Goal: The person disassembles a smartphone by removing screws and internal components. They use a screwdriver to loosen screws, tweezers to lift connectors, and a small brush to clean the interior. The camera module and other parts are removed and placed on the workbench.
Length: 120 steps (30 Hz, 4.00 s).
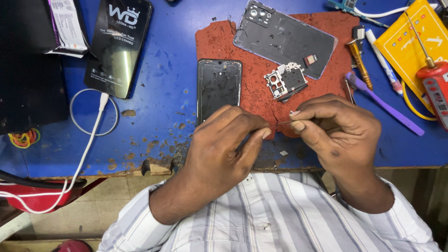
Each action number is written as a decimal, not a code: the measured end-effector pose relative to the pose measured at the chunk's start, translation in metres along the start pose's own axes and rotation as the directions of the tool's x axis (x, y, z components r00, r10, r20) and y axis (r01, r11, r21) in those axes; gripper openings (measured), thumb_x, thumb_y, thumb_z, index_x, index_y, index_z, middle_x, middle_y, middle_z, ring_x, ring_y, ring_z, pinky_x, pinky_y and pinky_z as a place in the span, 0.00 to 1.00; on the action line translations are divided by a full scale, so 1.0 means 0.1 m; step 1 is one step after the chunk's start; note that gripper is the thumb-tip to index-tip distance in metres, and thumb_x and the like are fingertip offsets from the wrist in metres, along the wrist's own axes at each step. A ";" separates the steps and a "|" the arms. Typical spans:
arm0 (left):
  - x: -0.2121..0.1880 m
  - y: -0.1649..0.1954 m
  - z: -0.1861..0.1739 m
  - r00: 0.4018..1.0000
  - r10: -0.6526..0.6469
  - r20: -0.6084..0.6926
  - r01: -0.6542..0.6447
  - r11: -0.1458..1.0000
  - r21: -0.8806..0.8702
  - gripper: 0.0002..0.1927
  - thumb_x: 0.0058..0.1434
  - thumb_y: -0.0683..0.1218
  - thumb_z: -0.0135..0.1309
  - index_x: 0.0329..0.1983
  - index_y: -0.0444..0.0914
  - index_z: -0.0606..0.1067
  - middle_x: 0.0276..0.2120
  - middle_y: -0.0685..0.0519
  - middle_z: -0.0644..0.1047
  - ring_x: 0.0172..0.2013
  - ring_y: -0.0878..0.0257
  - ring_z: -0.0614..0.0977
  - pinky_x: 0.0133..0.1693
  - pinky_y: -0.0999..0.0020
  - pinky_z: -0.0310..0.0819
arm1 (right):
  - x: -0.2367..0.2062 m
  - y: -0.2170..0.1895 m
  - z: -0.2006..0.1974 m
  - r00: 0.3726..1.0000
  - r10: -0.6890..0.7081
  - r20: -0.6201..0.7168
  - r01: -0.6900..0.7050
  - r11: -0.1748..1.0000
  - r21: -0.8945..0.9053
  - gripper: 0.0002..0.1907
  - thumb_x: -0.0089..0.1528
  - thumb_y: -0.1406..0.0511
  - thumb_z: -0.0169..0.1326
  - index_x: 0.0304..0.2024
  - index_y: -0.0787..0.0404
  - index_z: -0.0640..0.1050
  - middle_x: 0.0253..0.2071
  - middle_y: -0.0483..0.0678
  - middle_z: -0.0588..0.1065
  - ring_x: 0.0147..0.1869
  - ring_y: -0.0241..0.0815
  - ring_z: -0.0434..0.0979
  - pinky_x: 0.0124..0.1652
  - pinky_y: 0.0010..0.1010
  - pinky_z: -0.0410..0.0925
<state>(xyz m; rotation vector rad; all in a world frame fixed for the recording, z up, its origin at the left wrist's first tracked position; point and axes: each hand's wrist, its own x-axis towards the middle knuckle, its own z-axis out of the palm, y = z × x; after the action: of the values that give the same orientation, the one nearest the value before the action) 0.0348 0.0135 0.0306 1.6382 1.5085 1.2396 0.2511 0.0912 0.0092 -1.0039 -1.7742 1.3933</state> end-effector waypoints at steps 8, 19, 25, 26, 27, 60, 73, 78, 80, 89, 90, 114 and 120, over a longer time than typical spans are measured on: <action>-0.01 -0.01 0.04 0.999 0.024 -0.037 -0.025 0.999 -0.028 0.07 0.66 0.38 0.63 0.44 0.35 0.76 0.40 0.50 0.80 0.42 0.57 0.83 0.44 0.65 0.79 | -0.03 0.00 0.00 1.000 -0.017 0.003 0.017 0.999 0.029 0.06 0.67 0.71 0.62 0.45 0.68 0.80 0.41 0.52 0.79 0.39 0.31 0.80 0.37 0.16 0.71; -0.03 -0.03 0.05 0.999 0.005 -0.048 -0.009 0.997 -0.081 0.06 0.66 0.37 0.63 0.43 0.36 0.76 0.39 0.51 0.80 0.39 0.60 0.83 0.41 0.67 0.79 | -0.03 -0.03 0.02 0.999 -0.037 0.009 0.037 0.999 0.007 0.06 0.67 0.72 0.62 0.45 0.69 0.80 0.40 0.52 0.79 0.39 0.33 0.80 0.38 0.17 0.73; -0.04 -0.03 0.06 0.998 -0.010 -0.058 0.004 0.993 -0.114 0.07 0.66 0.37 0.62 0.44 0.35 0.76 0.39 0.51 0.80 0.38 0.60 0.83 0.37 0.69 0.78 | -0.02 -0.04 0.02 0.999 -0.051 0.009 0.051 0.998 -0.022 0.07 0.66 0.71 0.62 0.45 0.68 0.81 0.40 0.52 0.79 0.38 0.32 0.79 0.36 0.17 0.71; -0.05 -0.03 0.06 0.998 -0.006 -0.064 -0.001 0.993 -0.116 0.07 0.66 0.37 0.62 0.44 0.35 0.76 0.39 0.51 0.80 0.38 0.60 0.83 0.37 0.69 0.78 | -0.03 -0.05 0.02 0.999 -0.051 0.009 0.051 0.999 -0.016 0.06 0.67 0.71 0.62 0.45 0.68 0.81 0.40 0.52 0.79 0.38 0.32 0.79 0.37 0.17 0.71; -0.05 -0.03 0.06 0.998 -0.002 -0.070 -0.006 0.993 -0.118 0.07 0.66 0.37 0.63 0.44 0.35 0.76 0.39 0.51 0.80 0.38 0.60 0.83 0.37 0.69 0.78 | -0.03 -0.05 0.02 0.999 -0.052 0.009 0.052 0.999 -0.016 0.06 0.67 0.71 0.62 0.46 0.68 0.81 0.40 0.52 0.79 0.38 0.31 0.79 0.37 0.17 0.71; -0.08 -0.04 0.08 0.996 -0.014 -0.083 0.004 0.993 -0.122 0.05 0.67 0.35 0.61 0.42 0.34 0.76 0.38 0.50 0.80 0.38 0.61 0.83 0.38 0.69 0.78 | -0.03 -0.16 0.01 0.997 -0.073 0.011 0.073 0.993 -0.097 0.08 0.63 0.75 0.64 0.45 0.68 0.80 0.41 0.52 0.79 0.36 0.29 0.79 0.33 0.14 0.71; -0.10 -0.02 0.08 0.998 -0.026 -0.066 0.016 0.988 -0.154 0.04 0.68 0.36 0.60 0.42 0.34 0.76 0.38 0.50 0.79 0.36 0.63 0.83 0.36 0.71 0.78 | -0.04 -0.14 -0.03 0.994 -0.105 0.041 0.110 0.986 -0.128 0.06 0.65 0.73 0.63 0.44 0.67 0.80 0.39 0.51 0.79 0.36 0.30 0.79 0.33 0.15 0.71; -0.13 -0.01 0.10 0.996 -0.025 -0.085 0.012 0.988 -0.151 0.04 0.68 0.37 0.60 0.44 0.34 0.76 0.39 0.50 0.80 0.37 0.61 0.83 0.37 0.70 0.78 | -0.04 -0.10 -0.04 0.996 -0.080 0.046 0.084 0.991 -0.101 0.06 0.65 0.72 0.63 0.44 0.66 0.81 0.38 0.50 0.79 0.34 0.29 0.78 0.31 0.15 0.68; -0.15 -0.02 0.08 0.994 -0.005 -0.107 -0.005 0.995 -0.095 0.06 0.69 0.37 0.60 0.46 0.34 0.76 0.40 0.49 0.80 0.38 0.60 0.83 0.39 0.70 0.78 | -0.02 -0.08 -0.05 0.997 -0.061 0.046 0.064 0.995 -0.079 0.06 0.65 0.72 0.62 0.44 0.66 0.81 0.38 0.50 0.79 0.35 0.29 0.77 0.32 0.15 0.68; -0.27 -0.21 -0.05 0.968 0.193 0.162 -0.239 0.908 0.345 0.20 0.62 0.45 0.66 0.55 0.38 0.77 0.57 0.48 0.72 0.60 0.49 0.72 0.64 0.38 0.64 | 0.37 -0.09 -0.26 0.963 -0.034 0.266 0.149 0.891 -0.428 0.06 0.63 0.73 0.61 0.43 0.64 0.82 0.42 0.49 0.79 0.41 0.36 0.78 0.40 0.25 0.70; -0.29 -0.23 -0.03 0.963 0.196 0.185 -0.255 0.886 0.386 0.20 0.62 0.47 0.66 0.56 0.39 0.77 0.60 0.48 0.71 0.63 0.49 0.69 0.66 0.34 0.59 | 0.39 -0.09 -0.25 0.957 -0.024 0.289 0.157 0.882 -0.445 0.06 0.63 0.73 0.61 0.43 0.64 0.83 0.42 0.49 0.79 0.43 0.38 0.79 0.42 0.26 0.71; -0.42 -0.37 0.01 0.928 0.149 0.341 -0.331 0.750 0.573 0.25 0.71 0.57 0.62 0.66 0.43 0.75 0.72 0.51 0.64 0.74 0.46 0.56 0.71 0.25 0.38 | -0.04 0.12 -0.67 0.997 -0.001 -0.077 -0.045 0.813 -0.581 0.03 0.75 0.75 0.57 0.51 0.67 0.79 0.45 0.51 0.75 0.43 0.36 0.74 0.46 0.21 0.68; -0.38 -0.34 -0.01 0.932 0.127 0.341 -0.309 0.770 0.558 0.23 0.68 0.57 0.62 0.63 0.45 0.76 0.71 0.51 0.65 0.73 0.46 0.58 0.69 0.24 0.42 | -0.43 0.18 -0.76 0.976 0.000 -0.218 -0.140 0.767 -0.626 0.04 0.75 0.75 0.55 0.52 0.70 0.77 0.47 0.52 0.74 0.45 0.37 0.72 0.47 0.21 0.65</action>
<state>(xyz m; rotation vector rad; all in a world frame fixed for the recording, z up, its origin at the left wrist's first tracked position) 0.0216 -0.0170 -0.0086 2.3536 1.6543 0.5867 0.3408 0.0919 0.0063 -1.5169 -2.1098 0.6611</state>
